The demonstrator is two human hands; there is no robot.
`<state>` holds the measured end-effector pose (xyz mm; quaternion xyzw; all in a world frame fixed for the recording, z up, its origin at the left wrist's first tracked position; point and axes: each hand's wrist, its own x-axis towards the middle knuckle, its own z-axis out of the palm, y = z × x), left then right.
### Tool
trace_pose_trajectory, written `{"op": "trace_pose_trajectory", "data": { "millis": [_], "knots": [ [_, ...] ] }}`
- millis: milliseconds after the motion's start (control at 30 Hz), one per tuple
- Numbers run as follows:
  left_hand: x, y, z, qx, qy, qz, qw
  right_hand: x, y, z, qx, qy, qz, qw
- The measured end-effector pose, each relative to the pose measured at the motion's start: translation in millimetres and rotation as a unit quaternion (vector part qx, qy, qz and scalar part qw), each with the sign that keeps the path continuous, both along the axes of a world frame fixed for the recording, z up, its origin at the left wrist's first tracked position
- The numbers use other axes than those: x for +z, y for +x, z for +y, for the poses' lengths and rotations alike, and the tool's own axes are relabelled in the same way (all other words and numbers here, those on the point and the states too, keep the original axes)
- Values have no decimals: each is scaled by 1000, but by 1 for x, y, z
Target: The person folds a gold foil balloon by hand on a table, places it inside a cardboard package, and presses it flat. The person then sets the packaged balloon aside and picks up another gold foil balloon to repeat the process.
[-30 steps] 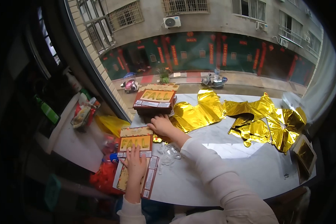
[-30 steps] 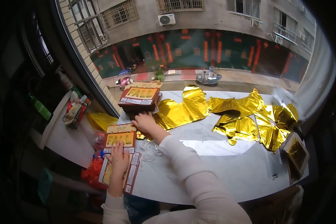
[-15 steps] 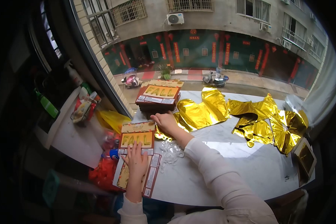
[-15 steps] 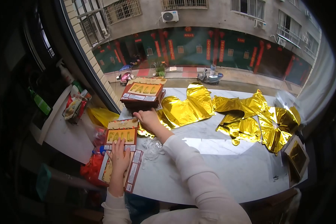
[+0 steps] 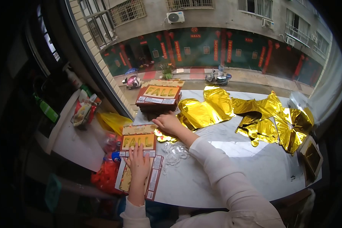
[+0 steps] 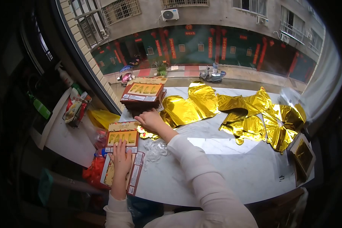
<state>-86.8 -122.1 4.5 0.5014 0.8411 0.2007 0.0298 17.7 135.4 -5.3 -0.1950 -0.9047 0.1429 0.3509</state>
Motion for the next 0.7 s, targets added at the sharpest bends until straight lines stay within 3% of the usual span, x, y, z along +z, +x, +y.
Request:
{"op": "trace_pose_trajectory", "data": {
  "millis": [33, 167, 333, 467, 600, 667, 700],
  "knots": [
    [0, 0, 0, 0, -1, 0, 1000, 3, 2, -2, -10, -11, -85, 996],
    [3, 1, 1, 1, -7, 1, 1000, 3, 1, -3, -14, -15, -99, 995],
    [1, 0, 2, 4, 14, 1, 1000, 13, 3, -12, -28, 129, 54, 990],
    [-4, -6, 3, 0, 46, 14, 999, 40, 13, -28, 36, 189, 62, 979],
    [-34, -29, 6, -24, 113, 60, 991, 58, 67, -72, 91, 201, 103, 970],
    [-53, -49, 10, -65, 181, 103, 976, 65, 122, -101, 98, 202, 56, 973],
    [-39, -42, 10, -77, 195, 84, 974, 65, 153, -109, 85, 199, 42, 975]
  ]
}}
